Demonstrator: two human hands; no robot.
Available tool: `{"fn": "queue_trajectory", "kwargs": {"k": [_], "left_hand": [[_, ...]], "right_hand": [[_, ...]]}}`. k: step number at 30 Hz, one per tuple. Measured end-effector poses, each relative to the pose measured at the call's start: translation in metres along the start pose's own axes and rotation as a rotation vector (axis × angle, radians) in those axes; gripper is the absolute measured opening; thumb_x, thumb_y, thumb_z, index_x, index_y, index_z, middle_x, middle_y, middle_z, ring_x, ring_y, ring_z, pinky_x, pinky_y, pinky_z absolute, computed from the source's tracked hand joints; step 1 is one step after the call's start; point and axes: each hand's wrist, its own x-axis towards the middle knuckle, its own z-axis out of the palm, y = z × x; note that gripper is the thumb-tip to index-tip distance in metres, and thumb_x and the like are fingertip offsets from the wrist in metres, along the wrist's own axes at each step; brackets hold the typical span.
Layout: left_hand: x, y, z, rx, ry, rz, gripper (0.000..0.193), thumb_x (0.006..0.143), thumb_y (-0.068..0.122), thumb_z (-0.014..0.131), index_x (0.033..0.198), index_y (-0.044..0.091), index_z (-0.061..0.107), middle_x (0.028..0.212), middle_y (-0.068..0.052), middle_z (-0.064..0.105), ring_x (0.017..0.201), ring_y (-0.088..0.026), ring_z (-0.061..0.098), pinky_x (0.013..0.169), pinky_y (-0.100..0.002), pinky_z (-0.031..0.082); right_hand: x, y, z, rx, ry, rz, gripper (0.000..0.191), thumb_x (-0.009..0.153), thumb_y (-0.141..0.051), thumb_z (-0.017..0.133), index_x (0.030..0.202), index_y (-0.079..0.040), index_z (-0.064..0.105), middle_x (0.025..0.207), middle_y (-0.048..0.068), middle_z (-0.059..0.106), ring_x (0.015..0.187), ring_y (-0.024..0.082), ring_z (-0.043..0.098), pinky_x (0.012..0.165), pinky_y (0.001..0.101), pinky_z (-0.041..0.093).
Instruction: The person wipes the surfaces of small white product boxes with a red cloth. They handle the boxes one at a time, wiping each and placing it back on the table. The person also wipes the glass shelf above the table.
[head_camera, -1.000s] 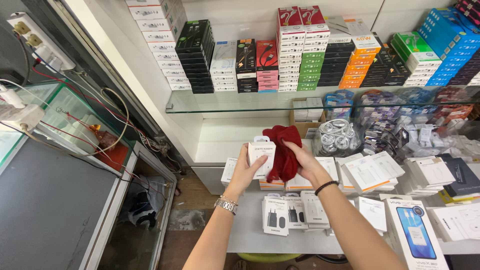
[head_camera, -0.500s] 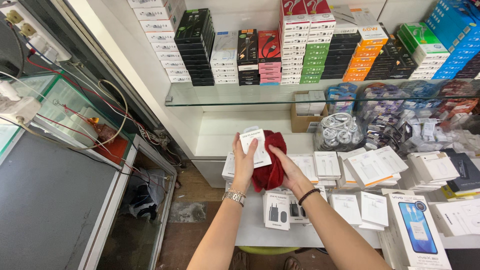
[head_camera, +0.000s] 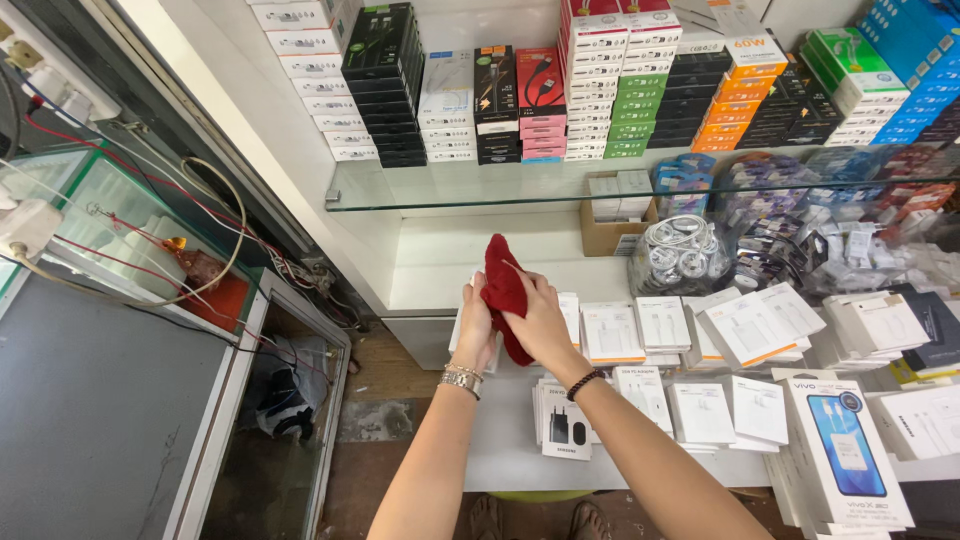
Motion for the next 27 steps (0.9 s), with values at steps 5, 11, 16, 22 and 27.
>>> {"fn": "queue_trajectory", "kwargs": {"k": [5,11,16,22,27], "left_hand": [[-0.004,0.040,-0.040,0.302,0.074,0.120,0.057,0.103,0.052,0.045,0.133,0.005,0.054,0.128,-0.018,0.067,0.110,-0.022,0.069,0.090,-0.035,0.056],[0.009,0.044,-0.056,1.053,0.178,0.150,0.064,0.102,0.060,0.043,0.130,0.007,0.066,0.125,-0.021,0.070,0.119,-0.031,0.064,0.104,-0.041,0.048],[0.022,0.029,-0.067,0.923,0.004,-0.007,0.088,0.088,0.071,0.044,0.155,0.015,0.042,0.149,-0.024,0.055,0.141,-0.035,0.050,0.118,-0.044,0.037],[0.013,0.014,-0.093,0.353,-0.100,-0.375,0.133,0.078,0.099,0.029,0.164,0.001,0.001,0.167,-0.033,0.013,0.157,-0.044,0.014,0.125,-0.063,0.006],[0.005,-0.001,-0.078,0.365,-0.251,-0.506,0.136,0.065,0.101,0.023,0.162,0.006,0.018,0.168,-0.021,0.021,0.155,-0.041,0.022,0.121,-0.066,0.005]], "right_hand": [[0.017,0.024,-0.042,0.033,0.068,0.315,0.048,0.087,-0.025,0.074,0.131,-0.009,0.063,0.116,0.019,0.071,0.108,0.035,0.070,0.092,0.0396,0.054],[0.008,0.050,-0.061,0.358,0.041,0.432,0.048,0.085,-0.020,0.073,0.130,-0.008,0.064,0.114,0.010,0.076,0.101,0.018,0.071,0.087,0.0305,0.055],[0.003,0.064,-0.059,0.457,0.039,0.429,0.050,0.086,-0.018,0.072,0.134,-0.007,0.062,0.117,0.008,0.074,0.102,0.015,0.069,0.089,0.0295,0.055],[0.004,0.080,-0.080,0.545,0.095,0.545,0.046,0.089,-0.018,0.071,0.132,-0.005,0.063,0.118,0.007,0.072,0.102,0.016,0.068,0.089,0.0304,0.054],[0.003,0.089,-0.100,0.595,0.109,0.585,0.044,0.091,-0.019,0.069,0.132,-0.005,0.061,0.117,0.006,0.070,0.101,0.015,0.066,0.088,0.0308,0.054]]}}
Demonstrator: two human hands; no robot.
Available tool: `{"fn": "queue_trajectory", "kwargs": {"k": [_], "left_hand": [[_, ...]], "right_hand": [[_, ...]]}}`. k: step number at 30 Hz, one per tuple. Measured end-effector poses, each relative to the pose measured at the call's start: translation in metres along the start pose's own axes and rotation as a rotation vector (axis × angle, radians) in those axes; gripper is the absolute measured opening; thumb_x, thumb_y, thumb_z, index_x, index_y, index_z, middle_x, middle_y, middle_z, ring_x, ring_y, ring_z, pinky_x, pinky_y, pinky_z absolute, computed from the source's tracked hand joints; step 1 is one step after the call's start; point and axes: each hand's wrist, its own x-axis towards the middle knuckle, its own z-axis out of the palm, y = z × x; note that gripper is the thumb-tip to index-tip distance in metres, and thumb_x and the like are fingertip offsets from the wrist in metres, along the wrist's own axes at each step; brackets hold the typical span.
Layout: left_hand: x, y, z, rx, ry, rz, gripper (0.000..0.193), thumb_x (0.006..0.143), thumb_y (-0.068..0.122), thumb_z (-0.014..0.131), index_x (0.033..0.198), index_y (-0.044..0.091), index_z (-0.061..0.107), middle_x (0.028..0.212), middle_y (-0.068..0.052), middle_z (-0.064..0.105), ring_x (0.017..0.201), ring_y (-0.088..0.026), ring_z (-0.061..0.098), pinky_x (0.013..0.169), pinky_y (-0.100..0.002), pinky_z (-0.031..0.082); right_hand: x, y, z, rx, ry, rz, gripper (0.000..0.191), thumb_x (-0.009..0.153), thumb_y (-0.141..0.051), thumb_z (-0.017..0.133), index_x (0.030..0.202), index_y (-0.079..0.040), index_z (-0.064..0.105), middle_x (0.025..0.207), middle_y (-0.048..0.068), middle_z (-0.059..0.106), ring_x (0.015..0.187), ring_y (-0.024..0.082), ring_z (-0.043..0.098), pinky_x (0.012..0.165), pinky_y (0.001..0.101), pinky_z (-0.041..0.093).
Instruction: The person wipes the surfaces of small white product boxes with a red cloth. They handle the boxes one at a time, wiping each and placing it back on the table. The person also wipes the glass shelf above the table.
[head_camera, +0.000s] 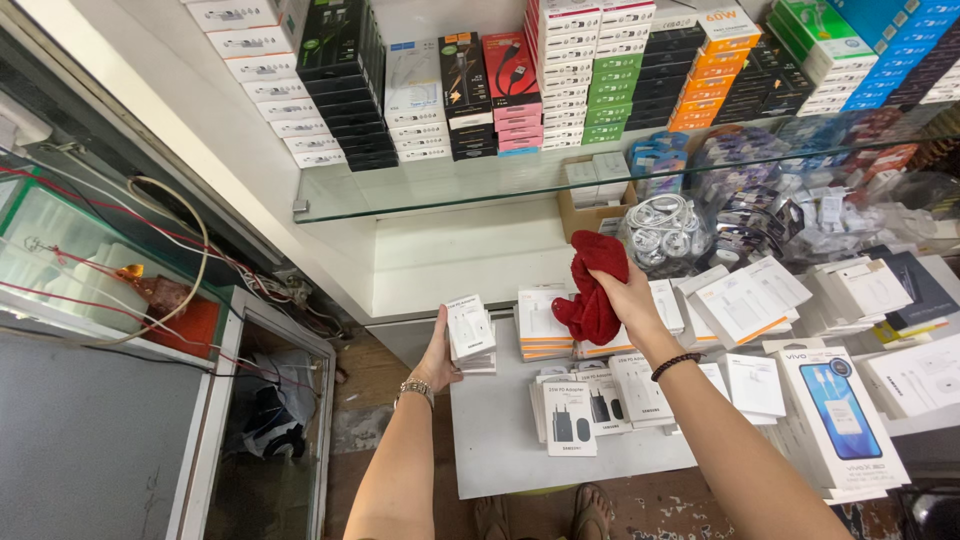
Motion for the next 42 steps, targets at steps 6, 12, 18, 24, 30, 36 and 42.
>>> {"fn": "queue_trajectory", "kwargs": {"k": [6,12,18,24,30,36,42], "left_hand": [[0.019,-0.003,0.033,0.048,-0.011,-0.054,0.136,0.065,0.101,0.027,0.163,0.007,0.017,0.169,-0.020,0.020,0.155,-0.042,0.022,0.121,-0.070,0.007],[0.028,-0.006,0.039,0.121,0.111,0.002,0.125,0.070,0.098,0.017,0.163,0.014,0.023,0.166,-0.021,0.024,0.153,-0.041,0.022,0.122,-0.064,0.012],[0.010,-0.027,0.051,0.171,0.907,0.511,0.074,0.102,0.068,0.041,0.106,-0.001,0.066,0.091,-0.021,0.067,0.086,-0.032,0.064,0.080,-0.045,0.050],[-0.021,-0.052,0.081,0.670,0.172,0.209,0.070,0.079,0.069,0.070,0.087,0.000,0.066,0.065,-0.010,0.068,0.058,-0.018,0.069,0.051,-0.028,0.057],[-0.020,-0.074,0.090,0.482,0.091,0.132,0.072,0.070,0.045,0.089,0.110,-0.004,0.055,0.087,-0.016,0.074,0.067,-0.018,0.076,0.059,-0.034,0.066],[-0.016,-0.066,0.085,-0.002,0.068,0.288,0.076,0.074,0.033,0.083,0.136,0.012,0.045,0.127,-0.010,0.067,0.112,-0.016,0.071,0.094,-0.033,0.061],[-0.012,-0.042,0.137,-0.806,-0.192,0.341,0.080,0.087,0.057,0.067,0.141,0.000,0.052,0.133,-0.016,0.063,0.117,-0.027,0.064,0.097,-0.041,0.052]], "right_hand": [[0.000,0.001,-0.012,0.078,0.007,0.061,0.044,0.091,-0.020,0.069,0.131,-0.004,0.062,0.116,0.007,0.070,0.099,0.017,0.067,0.086,0.0334,0.056],[-0.002,-0.001,-0.025,0.003,0.015,0.132,0.045,0.091,-0.025,0.068,0.133,-0.009,0.062,0.118,0.005,0.070,0.103,0.015,0.066,0.090,0.0320,0.053],[0.011,0.000,-0.032,0.012,-0.057,0.134,0.049,0.090,-0.030,0.070,0.133,-0.007,0.062,0.120,0.006,0.070,0.106,0.016,0.065,0.092,0.0314,0.051],[0.020,0.001,-0.030,0.020,-0.155,0.133,0.050,0.089,-0.032,0.071,0.132,-0.006,0.062,0.120,0.006,0.069,0.107,0.017,0.065,0.092,0.0321,0.051],[0.009,-0.002,-0.035,0.006,-0.194,0.165,0.054,0.090,-0.035,0.069,0.134,-0.005,0.060,0.121,0.007,0.068,0.107,0.017,0.066,0.093,0.0327,0.052],[-0.032,-0.006,-0.037,-0.055,-0.290,0.280,0.061,0.093,-0.041,0.065,0.140,-0.003,0.056,0.127,0.009,0.069,0.116,0.018,0.064,0.101,0.0319,0.048],[-0.118,-0.003,0.034,-0.721,-0.175,-0.484,0.083,0.078,-0.024,0.079,0.151,-0.006,0.044,0.151,0.021,0.042,0.133,0.039,0.046,0.105,0.0432,0.042]]}}
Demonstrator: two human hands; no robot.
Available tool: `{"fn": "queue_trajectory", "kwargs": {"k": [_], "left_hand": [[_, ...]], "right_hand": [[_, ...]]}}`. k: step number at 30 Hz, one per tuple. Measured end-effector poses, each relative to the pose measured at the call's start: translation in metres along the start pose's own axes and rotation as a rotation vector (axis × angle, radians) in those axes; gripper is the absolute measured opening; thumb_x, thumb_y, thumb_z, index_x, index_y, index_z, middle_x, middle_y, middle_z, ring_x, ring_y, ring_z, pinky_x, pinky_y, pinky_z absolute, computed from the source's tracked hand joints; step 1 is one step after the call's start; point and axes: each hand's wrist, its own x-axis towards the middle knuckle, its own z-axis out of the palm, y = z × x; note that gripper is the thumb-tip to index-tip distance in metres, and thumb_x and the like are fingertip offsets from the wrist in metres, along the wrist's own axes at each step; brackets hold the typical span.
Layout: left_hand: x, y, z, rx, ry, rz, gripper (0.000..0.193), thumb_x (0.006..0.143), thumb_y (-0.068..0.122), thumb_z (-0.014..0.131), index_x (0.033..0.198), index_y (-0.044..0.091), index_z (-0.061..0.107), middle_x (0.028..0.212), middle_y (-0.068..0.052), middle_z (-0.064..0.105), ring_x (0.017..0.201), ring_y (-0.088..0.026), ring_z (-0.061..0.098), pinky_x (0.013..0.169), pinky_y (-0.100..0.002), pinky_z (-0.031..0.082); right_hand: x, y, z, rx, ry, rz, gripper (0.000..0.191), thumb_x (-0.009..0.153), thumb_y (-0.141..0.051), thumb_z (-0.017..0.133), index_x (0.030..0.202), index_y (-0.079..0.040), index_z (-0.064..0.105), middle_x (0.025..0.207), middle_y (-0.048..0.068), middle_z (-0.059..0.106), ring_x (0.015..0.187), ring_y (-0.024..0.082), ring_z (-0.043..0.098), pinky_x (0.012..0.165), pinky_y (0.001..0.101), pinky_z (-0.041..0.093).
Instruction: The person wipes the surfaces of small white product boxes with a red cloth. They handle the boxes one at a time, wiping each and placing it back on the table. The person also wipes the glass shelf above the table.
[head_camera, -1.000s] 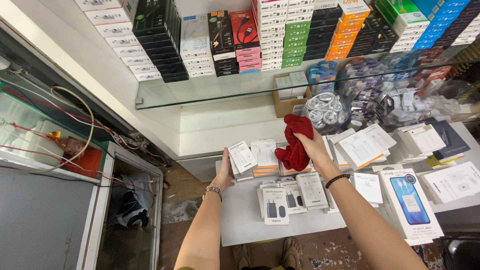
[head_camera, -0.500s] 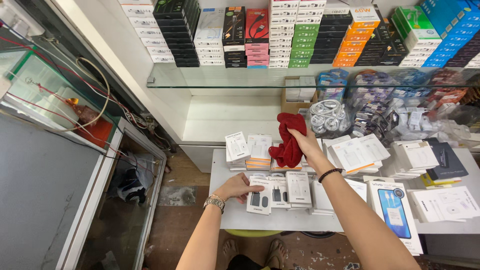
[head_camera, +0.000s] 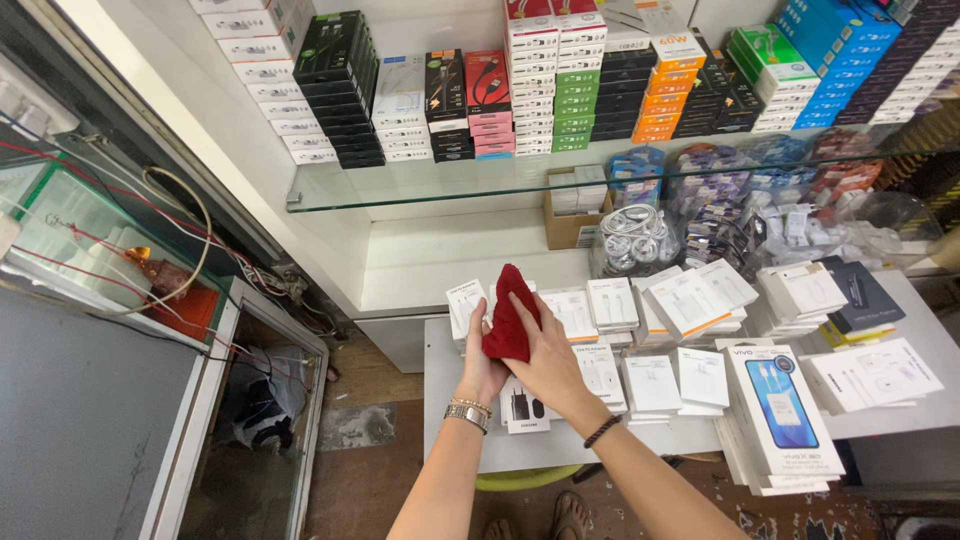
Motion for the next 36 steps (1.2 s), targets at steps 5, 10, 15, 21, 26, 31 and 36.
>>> {"fn": "queue_trajectory", "kwargs": {"k": [5,10,15,21,26,31,36], "left_hand": [[-0.011,-0.008,0.034,0.357,0.020,-0.001,0.069,0.091,0.054,0.064,0.138,0.004,0.057,0.135,-0.009,0.066,0.121,-0.020,0.064,0.102,-0.036,0.050],[-0.024,-0.003,0.038,0.894,-0.068,0.233,0.059,0.081,0.017,0.080,0.134,0.004,0.056,0.119,-0.013,0.071,0.106,-0.024,0.068,0.092,-0.041,0.056],[-0.036,0.003,0.045,1.400,0.018,0.746,0.052,0.081,0.002,0.073,0.132,0.002,0.059,0.121,-0.015,0.070,0.114,-0.029,0.067,0.096,-0.038,0.054],[-0.065,0.002,0.066,1.347,-0.174,0.871,0.047,0.083,0.003,0.075,0.128,0.004,0.058,0.127,-0.016,0.062,0.120,-0.033,0.062,0.103,-0.040,0.049],[-0.063,0.003,0.074,1.606,0.006,0.936,0.054,0.077,-0.001,0.075,0.128,0.000,0.057,0.126,-0.016,0.060,0.119,-0.037,0.058,0.101,-0.041,0.048],[-0.058,-0.011,0.077,1.398,0.000,0.852,0.046,0.083,0.003,0.076,0.126,0.003,0.059,0.123,-0.013,0.065,0.116,-0.029,0.061,0.098,-0.039,0.052],[-0.052,-0.011,0.079,0.667,0.121,0.337,0.042,0.095,0.035,0.061,0.132,0.015,0.060,0.112,-0.005,0.069,0.097,-0.015,0.064,0.080,-0.034,0.053]], "right_hand": [[0.000,-0.002,-0.009,0.024,0.270,0.243,0.065,0.083,-0.025,0.077,0.143,-0.014,0.055,0.132,0.017,0.061,0.122,0.037,0.060,0.100,0.0409,0.051],[0.021,0.041,-0.046,0.500,0.384,0.393,0.044,0.093,-0.023,0.068,0.134,-0.007,0.063,0.118,0.011,0.076,0.105,0.027,0.072,0.093,0.0356,0.054],[0.022,0.038,-0.013,0.798,-0.006,0.325,0.051,0.088,-0.017,0.071,0.136,-0.008,0.057,0.122,0.004,0.070,0.110,0.014,0.065,0.095,0.0281,0.051],[0.040,0.050,-0.039,0.871,0.117,0.342,0.045,0.087,-0.012,0.070,0.131,-0.002,0.063,0.115,0.011,0.073,0.099,0.018,0.069,0.087,0.0327,0.056],[0.030,0.039,-0.043,0.990,0.026,0.458,0.046,0.091,-0.020,0.069,0.133,-0.003,0.062,0.117,0.009,0.072,0.104,0.018,0.068,0.089,0.0331,0.054],[0.046,0.032,-0.034,0.658,0.159,0.167,0.052,0.083,-0.018,0.075,0.130,0.000,0.062,0.114,0.009,0.074,0.102,0.018,0.070,0.089,0.0318,0.055],[0.055,0.048,-0.054,1.172,-0.150,0.602,0.047,0.091,-0.037,0.072,0.122,-0.003,0.065,0.094,0.003,0.069,0.081,0.014,0.065,0.067,0.0296,0.053]]}}
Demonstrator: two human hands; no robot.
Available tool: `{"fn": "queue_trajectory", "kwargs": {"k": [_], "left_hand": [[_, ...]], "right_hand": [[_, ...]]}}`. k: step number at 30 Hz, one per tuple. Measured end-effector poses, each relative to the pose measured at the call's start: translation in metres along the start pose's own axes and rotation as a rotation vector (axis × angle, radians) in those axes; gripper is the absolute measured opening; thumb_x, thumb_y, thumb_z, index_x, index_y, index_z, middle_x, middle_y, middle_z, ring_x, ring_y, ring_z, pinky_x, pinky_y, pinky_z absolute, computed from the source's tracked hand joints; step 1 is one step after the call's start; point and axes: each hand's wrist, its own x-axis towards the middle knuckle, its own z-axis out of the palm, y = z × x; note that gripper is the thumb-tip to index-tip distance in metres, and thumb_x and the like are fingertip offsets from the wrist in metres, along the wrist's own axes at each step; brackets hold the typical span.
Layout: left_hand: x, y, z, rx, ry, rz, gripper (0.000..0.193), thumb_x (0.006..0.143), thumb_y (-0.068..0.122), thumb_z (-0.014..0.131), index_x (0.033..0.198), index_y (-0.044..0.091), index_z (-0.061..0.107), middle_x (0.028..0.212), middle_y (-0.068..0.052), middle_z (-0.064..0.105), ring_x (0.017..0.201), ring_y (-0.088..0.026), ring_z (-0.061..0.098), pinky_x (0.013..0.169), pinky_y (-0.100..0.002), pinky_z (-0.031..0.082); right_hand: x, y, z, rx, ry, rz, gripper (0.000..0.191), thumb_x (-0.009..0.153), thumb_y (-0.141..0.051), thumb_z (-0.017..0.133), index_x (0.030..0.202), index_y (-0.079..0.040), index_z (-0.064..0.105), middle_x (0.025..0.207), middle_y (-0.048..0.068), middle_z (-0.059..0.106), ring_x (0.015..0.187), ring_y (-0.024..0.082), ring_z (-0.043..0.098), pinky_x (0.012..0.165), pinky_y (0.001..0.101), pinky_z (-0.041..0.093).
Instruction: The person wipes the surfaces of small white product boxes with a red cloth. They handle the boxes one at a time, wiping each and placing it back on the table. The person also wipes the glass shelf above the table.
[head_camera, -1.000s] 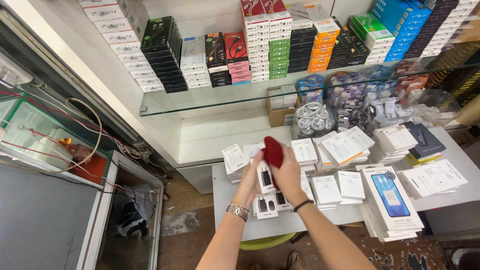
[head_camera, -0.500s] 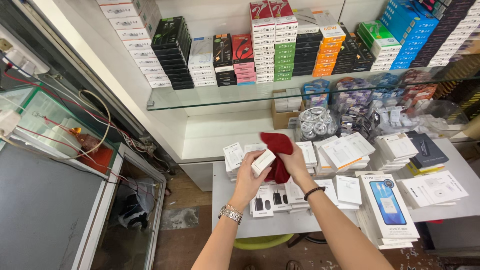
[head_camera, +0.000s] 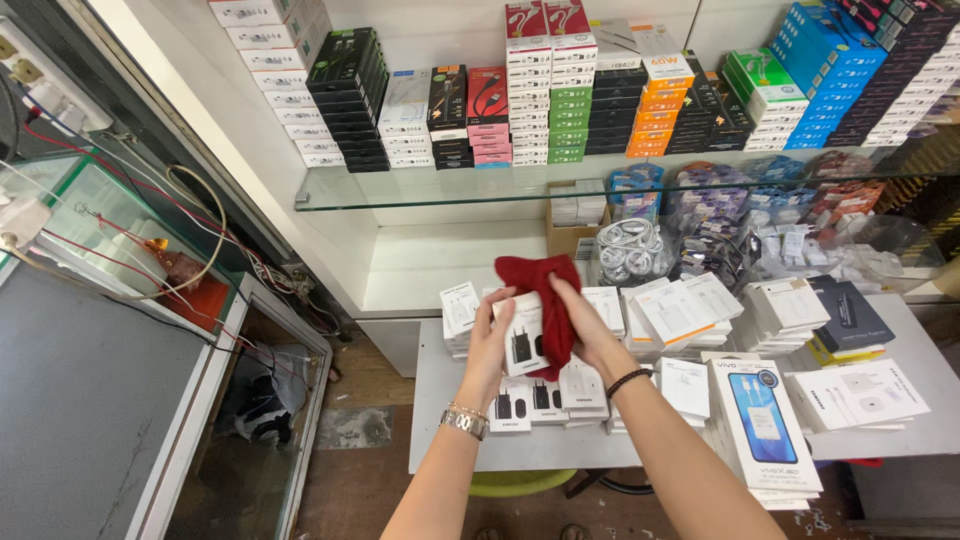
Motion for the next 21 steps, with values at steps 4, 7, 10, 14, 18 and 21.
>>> {"fn": "queue_trajectory", "kwargs": {"k": [4,7,10,14,18,21], "left_hand": [[0.019,-0.005,0.000,-0.189,0.150,-0.007,0.049,0.099,0.048,0.056,0.128,0.009,0.063,0.116,-0.005,0.070,0.105,-0.012,0.067,0.087,-0.029,0.056],[0.027,-0.014,-0.002,-0.319,0.235,0.061,0.050,0.101,0.048,0.057,0.125,0.005,0.064,0.117,-0.010,0.069,0.105,-0.018,0.067,0.086,-0.033,0.057],[0.040,-0.013,-0.010,-0.493,0.410,-0.004,0.048,0.101,0.047,0.053,0.128,0.007,0.057,0.124,-0.011,0.067,0.109,-0.022,0.068,0.090,-0.039,0.059],[0.051,-0.020,-0.020,-0.745,0.551,-0.091,0.047,0.102,0.045,0.038,0.135,0.011,0.043,0.135,-0.010,0.058,0.116,-0.027,0.065,0.095,-0.049,0.058],[0.060,-0.045,-0.003,-0.850,0.444,-0.109,0.054,0.109,0.044,0.040,0.138,0.000,0.050,0.138,-0.017,0.060,0.119,-0.030,0.064,0.097,-0.043,0.058],[0.059,-0.047,-0.015,-0.841,0.324,-0.240,0.051,0.109,0.044,0.038,0.138,0.003,0.050,0.136,-0.016,0.059,0.121,-0.029,0.061,0.101,-0.046,0.051]], "right_hand": [[-0.020,0.015,0.019,-0.149,-0.046,0.060,0.040,0.090,-0.033,0.073,0.114,-0.003,0.063,0.081,0.002,0.063,0.068,0.015,0.061,0.056,0.0311,0.049],[-0.038,0.012,0.031,-0.324,-0.075,-0.168,0.039,0.092,-0.026,0.075,0.120,-0.002,0.064,0.089,0.000,0.067,0.075,0.009,0.062,0.062,0.0262,0.053],[-0.055,0.000,0.031,-0.432,-0.080,0.008,0.043,0.085,-0.021,0.069,0.124,-0.008,0.061,0.081,0.010,0.067,0.066,0.020,0.066,0.055,0.0362,0.056],[-0.061,0.001,0.038,-0.553,0.037,-0.273,0.053,0.082,-0.011,0.072,0.133,-0.006,0.058,0.103,0.013,0.071,0.091,0.026,0.069,0.079,0.0379,0.056],[-0.049,0.026,0.063,-0.694,0.058,-0.748,0.060,0.073,-0.005,0.082,0.128,-0.004,0.057,0.122,0.017,0.061,0.114,0.033,0.062,0.095,0.0390,0.051],[-0.030,0.029,0.062,-0.805,0.123,-0.824,0.056,0.071,-0.004,0.081,0.123,-0.003,0.061,0.118,0.018,0.066,0.111,0.034,0.065,0.094,0.0391,0.053]]}}
